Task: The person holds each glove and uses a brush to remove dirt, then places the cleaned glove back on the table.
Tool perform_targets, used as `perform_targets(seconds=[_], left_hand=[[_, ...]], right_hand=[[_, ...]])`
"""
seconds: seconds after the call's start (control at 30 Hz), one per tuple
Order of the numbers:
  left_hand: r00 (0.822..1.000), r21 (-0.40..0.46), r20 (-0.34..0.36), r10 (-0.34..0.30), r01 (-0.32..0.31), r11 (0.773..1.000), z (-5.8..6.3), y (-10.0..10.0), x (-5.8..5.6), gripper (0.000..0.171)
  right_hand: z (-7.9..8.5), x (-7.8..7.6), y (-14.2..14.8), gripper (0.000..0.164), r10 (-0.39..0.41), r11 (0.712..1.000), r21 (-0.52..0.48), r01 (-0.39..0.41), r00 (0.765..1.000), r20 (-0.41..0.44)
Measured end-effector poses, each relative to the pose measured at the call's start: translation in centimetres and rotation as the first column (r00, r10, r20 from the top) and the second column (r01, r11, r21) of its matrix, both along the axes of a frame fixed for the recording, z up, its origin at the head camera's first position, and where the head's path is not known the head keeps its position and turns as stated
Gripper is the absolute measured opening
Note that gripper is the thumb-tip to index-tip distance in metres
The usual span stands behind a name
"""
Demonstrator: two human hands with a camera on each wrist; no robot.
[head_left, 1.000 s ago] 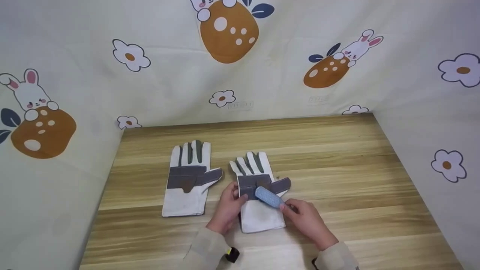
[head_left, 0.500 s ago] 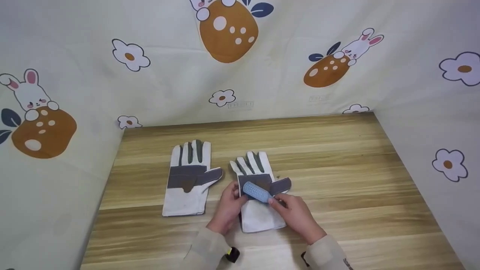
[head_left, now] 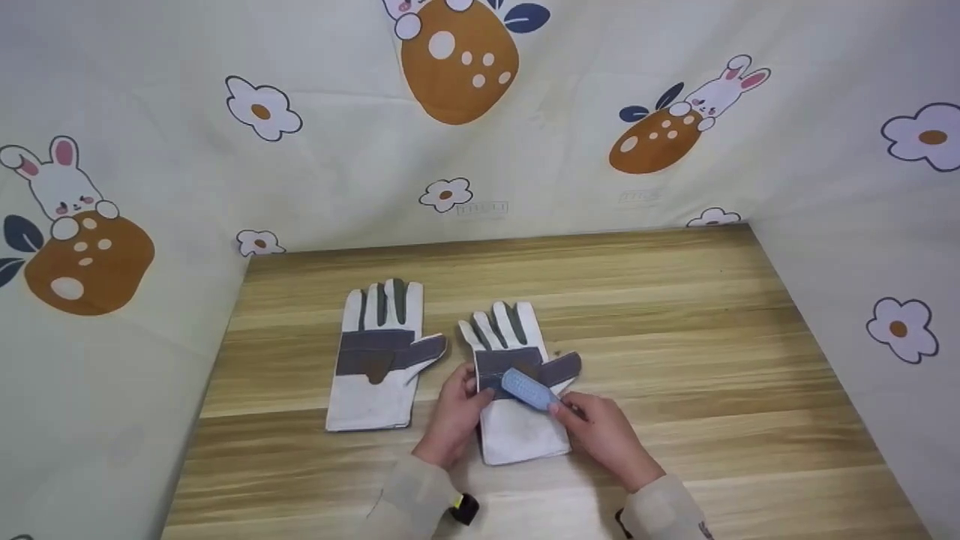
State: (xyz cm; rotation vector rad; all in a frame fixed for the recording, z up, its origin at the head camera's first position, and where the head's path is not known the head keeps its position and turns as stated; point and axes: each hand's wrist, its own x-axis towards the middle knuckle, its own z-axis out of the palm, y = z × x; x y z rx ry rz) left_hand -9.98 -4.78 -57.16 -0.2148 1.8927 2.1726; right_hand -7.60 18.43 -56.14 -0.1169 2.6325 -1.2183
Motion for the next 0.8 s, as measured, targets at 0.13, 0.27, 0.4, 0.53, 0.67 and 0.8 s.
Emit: perform_targets(seconds=[0.13,0.27,0.4,0.53,0.67,0.8], left_hand=[[1.000,0.023,0.010,-0.004,0.003,1.000,-0.1,0.0,0.0,0.035],[1.000,0.019,0.014,-0.009,0.009,1.000,-0.2,-0.1,0.0,0.035],[1.000,-0.002,0.016,-0.012,0.012,1.000,-0.3,-0.1,0.0,0.036],[1.000,-0.010,0.022,-0.017,0.017,1.000,-0.2,0.0,0.0,0.036],[1.000,-0.005,0.021,-0.018,0.018,1.000,-0.1,0.2,0.1,0.037],[1.000,-0.021,-0.002,-0.014,0.014,1.000,0.0,0.4,0.3,0.037]], right_hand=[[0.0,0.1,0.6,0.022,-0.022,1.000,0.014,0.021,1.000,0.022],[0.1,0.1,1.0,0.022,-0.039,0.999,0.026,0.037,0.997,0.066],[0.0,0.2,1.1,0.022,-0.047,0.999,0.019,0.046,0.997,0.069],[0.2,0.3,0.7,0.021,-0.067,0.998,0.003,0.067,0.997,0.047],[0.7,0.3,-0.1,0.022,-0.083,0.996,-0.011,0.083,0.996,0.027],[1.1,0.1,-1.1,0.025,-0.053,0.998,-0.033,0.054,0.999,0.010]])
